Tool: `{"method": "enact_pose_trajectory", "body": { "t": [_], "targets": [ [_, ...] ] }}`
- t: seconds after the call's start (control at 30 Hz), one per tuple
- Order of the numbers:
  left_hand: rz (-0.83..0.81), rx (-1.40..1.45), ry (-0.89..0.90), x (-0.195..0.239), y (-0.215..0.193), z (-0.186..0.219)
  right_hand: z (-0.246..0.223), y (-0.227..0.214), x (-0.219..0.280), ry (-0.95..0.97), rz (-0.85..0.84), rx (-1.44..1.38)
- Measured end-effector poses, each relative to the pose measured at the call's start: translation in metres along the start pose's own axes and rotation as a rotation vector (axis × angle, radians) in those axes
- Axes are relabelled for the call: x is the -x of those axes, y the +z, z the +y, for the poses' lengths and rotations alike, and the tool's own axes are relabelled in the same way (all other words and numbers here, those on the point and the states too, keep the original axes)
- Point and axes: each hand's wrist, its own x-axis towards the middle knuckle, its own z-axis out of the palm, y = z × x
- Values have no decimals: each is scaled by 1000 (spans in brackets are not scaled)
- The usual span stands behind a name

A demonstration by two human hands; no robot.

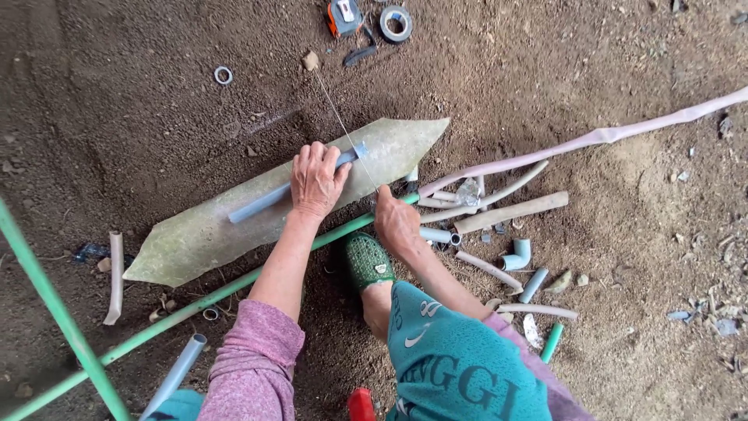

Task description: The person sits on the ground and uses a hacksaw to cut a gray PVC pipe that is resting on a large leaf. The person holds the pipe steady with one hand while sawing with the other, repeating the action on different sections of the pipe.

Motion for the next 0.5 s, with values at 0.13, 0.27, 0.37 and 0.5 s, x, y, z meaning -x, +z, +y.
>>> {"method": "enact_pose_trajectory", "body": {
  "t": [0.13,0.27,0.37,0.5],
  "targets": [
    [-103,-100,-26,-1,-18,-9,-2,-7,-1,3,-34,-47],
    [-191,-355,163,-19,-82,-53,8,12,-14,-4,-24,-67],
    [-275,-600,236,-41,-164,-75,14,32,-31,9,-13,-47],
    [-493,-775,214,-49,-286,-61,17,36,-26,-17,29,-100]
  ]
}}
